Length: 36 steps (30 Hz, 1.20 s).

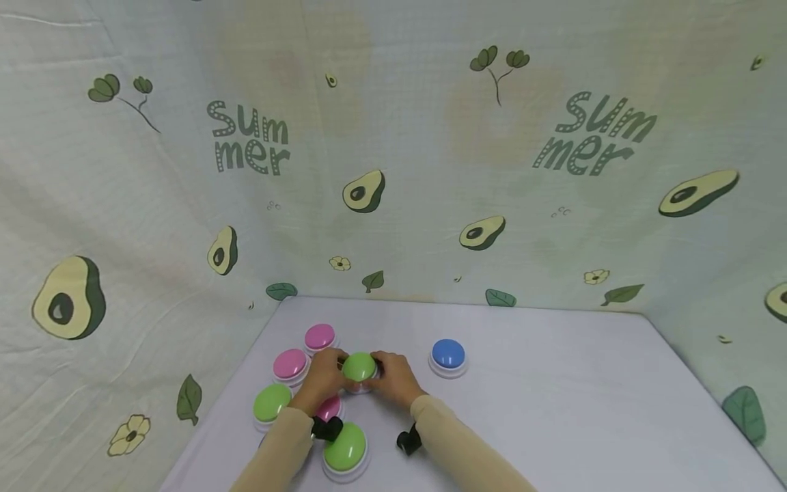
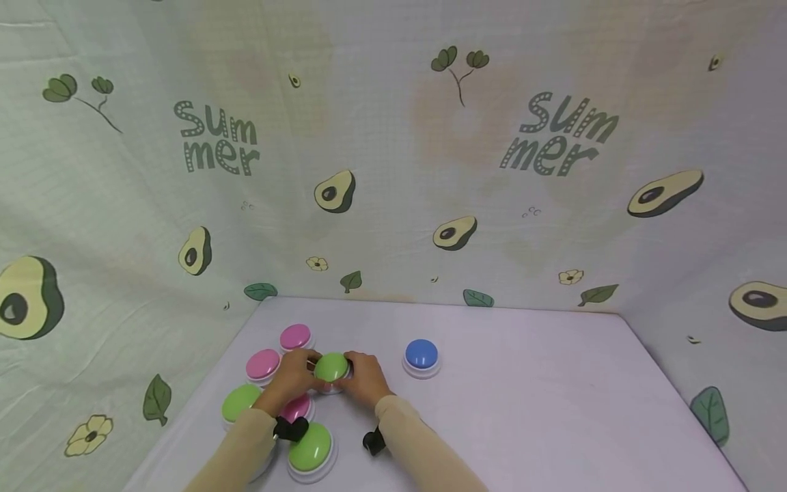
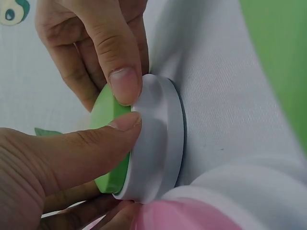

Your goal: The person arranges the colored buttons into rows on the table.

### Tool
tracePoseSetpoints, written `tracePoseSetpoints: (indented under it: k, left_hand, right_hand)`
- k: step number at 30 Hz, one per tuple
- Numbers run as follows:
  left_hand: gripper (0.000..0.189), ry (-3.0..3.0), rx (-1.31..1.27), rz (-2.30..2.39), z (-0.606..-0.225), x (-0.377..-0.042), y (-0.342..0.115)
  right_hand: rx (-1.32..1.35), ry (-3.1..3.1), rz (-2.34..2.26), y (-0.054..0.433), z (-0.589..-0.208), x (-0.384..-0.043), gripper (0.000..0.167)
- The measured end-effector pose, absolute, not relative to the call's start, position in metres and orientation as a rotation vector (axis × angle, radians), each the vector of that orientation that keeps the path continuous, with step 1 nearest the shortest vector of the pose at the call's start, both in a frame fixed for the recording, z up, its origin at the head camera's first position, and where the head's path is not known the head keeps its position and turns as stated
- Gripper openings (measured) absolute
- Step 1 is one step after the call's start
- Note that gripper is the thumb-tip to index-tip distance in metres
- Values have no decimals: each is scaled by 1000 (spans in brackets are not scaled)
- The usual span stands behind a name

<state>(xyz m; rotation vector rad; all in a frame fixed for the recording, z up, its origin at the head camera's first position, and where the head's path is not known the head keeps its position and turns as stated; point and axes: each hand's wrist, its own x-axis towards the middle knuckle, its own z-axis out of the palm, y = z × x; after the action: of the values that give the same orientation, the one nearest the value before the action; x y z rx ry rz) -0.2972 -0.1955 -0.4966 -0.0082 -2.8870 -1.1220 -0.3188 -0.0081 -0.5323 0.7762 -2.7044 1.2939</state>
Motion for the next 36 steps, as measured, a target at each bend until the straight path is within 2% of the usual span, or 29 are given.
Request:
tracePoseSetpoints:
  k: [18,36]
  left_hand:
    - [63,-2882,-157,-1065,-477,-309,-162]
    - [57,-2721,-272,-1285,-473,-324,-73]
  right_hand:
    - [672,-2679,1475,27,-508,-322,59]
    - [476,-2637,1392,113,-485,-323,62]
